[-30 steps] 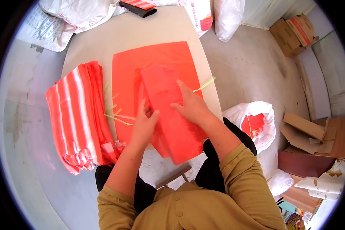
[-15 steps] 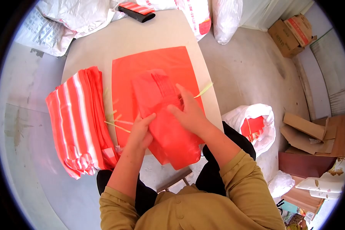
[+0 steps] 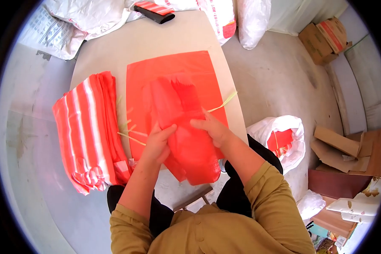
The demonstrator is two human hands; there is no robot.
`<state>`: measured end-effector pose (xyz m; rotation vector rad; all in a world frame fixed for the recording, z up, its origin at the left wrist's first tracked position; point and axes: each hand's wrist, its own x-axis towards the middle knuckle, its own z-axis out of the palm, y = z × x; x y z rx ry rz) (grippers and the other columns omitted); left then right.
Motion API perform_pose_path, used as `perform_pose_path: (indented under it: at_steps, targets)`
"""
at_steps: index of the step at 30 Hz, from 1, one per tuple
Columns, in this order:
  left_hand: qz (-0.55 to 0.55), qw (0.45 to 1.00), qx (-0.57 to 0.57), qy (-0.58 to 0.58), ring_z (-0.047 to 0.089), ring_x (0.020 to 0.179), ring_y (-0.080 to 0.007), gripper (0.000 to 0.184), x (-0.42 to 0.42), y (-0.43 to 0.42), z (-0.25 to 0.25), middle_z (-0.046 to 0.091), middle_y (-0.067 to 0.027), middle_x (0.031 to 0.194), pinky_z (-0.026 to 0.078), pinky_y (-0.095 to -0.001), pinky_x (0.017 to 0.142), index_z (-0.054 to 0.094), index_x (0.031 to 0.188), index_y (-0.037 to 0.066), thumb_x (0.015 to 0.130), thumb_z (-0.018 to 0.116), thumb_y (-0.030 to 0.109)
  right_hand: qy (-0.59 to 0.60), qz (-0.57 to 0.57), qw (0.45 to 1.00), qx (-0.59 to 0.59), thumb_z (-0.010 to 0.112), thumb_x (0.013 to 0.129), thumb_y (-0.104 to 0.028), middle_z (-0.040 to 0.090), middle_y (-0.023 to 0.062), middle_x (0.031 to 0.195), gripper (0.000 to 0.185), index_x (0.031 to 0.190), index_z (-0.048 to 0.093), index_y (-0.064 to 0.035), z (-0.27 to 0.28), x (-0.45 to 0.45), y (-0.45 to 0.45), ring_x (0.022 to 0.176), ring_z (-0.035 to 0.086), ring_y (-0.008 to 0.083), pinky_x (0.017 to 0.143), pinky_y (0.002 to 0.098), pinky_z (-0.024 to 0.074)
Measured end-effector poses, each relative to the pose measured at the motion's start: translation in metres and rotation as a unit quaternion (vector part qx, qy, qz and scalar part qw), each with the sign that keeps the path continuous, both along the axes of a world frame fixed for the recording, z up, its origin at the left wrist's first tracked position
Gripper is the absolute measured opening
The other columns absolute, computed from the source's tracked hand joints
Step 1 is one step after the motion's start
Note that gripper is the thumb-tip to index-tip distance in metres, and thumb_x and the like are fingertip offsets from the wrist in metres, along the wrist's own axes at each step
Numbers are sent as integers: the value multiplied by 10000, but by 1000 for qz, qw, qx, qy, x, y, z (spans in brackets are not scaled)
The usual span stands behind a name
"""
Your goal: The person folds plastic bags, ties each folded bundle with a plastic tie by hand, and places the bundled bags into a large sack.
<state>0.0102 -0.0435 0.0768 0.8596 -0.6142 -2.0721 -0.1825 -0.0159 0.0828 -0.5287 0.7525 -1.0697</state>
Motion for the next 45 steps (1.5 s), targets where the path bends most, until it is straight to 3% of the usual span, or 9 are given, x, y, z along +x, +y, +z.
perform_pose_path:
  at_steps: [5, 11, 14, 20, 23, 29, 35, 41, 45]
  targets:
    - [36, 991, -69, -108, 560, 1265, -243, 514, -9, 0, -6, 579, -125, 1375, 461, -369, 1060, 422, 1439, 3, 978, 629, 95, -3, 2, 999, 43, 670, 900, -77, 633, 97, 1280, 568, 1433, 474, -55, -6, -4, -11, 1148, 633, 225, 975, 389, 533]
    - [-36, 814, -334, -474, 569, 1198, -309, 519, 4, -9, -17, 566, -194, 1274, 467, -368, 1016, 484, 1384, -26, 939, 672, 162, -6, 1, 997, 75, 642, 914, -130, 655, 102, 1219, 435, 1330, 556, -36, -36, -16, -24, 1107, 638, 233, 942, 395, 546]
    - [36, 819, -320, -474, 567, 1172, -351, 548, 10, -18, -30, 553, -214, 1258, 470, -390, 993, 498, 1388, -21, 909, 699, 156, -1, -23, 995, 95, 625, 930, -148, 659, 116, 1210, 376, 1281, 590, -18, -62, -23, -35, 1092, 647, 233, 926, 404, 557]
    - [131, 576, -477, -651, 608, 1096, -315, 650, 48, -36, -65, 575, -201, 1247, 497, -402, 903, 435, 1456, 0, 873, 702, 107, -70, -17, 995, 69, 568, 955, -143, 670, 143, 1223, 388, 1311, 566, 13, -54, -31, -39, 1077, 679, 254, 916, 417, 576]
    - [-3, 753, -292, -590, 661, 968, -286, 676, 42, -29, -21, 647, -169, 1106, 524, -390, 833, 403, 1486, 15, 873, 680, 79, -62, -26, 995, 74, 544, 964, -137, 669, 154, 1244, 416, 1349, 540, 23, -63, -30, -40, 1091, 683, 265, 930, 423, 574]
    - [-5, 704, -283, -652, 676, 826, -301, 567, 45, -30, -21, 664, -145, 822, 533, -392, 780, 511, 1394, 25, 865, 696, 115, -71, -22, 995, 69, 544, 970, -135, 663, 156, 1258, 425, 1361, 526, 30, -62, -28, -41, 1090, 686, 267, 931, 426, 578]
    - [-28, 611, -359, -705, 683, 808, -315, 249, 61, -31, -33, 691, -155, 827, 526, -418, 720, 680, 1052, 25, 900, 704, 222, -86, -13, 994, 66, 544, 971, -132, 664, 156, 1253, 420, 1359, 528, 28, -63, -25, -43, 1080, 691, 265, 925, 425, 583]
    - [-41, 643, -343, -684, 665, 866, -421, 235, 59, -29, -23, 684, -243, 887, 522, -489, 763, 634, 958, -6, 913, 625, 225, -40, -39, 996, 75, 540, 974, -122, 666, 151, 1240, 418, 1366, 521, 22, -60, -19, -44, 1066, 693, 261, 922, 420, 584]
    - [26, 765, -310, -564, 647, 711, -284, 160, 68, -27, -17, 647, -133, 746, 492, -367, 630, 577, 861, 22, 933, 584, 165, -9, -44, 995, 88, 542, 979, -120, 649, 139, 1271, 431, 1390, 497, 0, -59, -17, -45, 1093, 679, 255, 938, 419, 575]
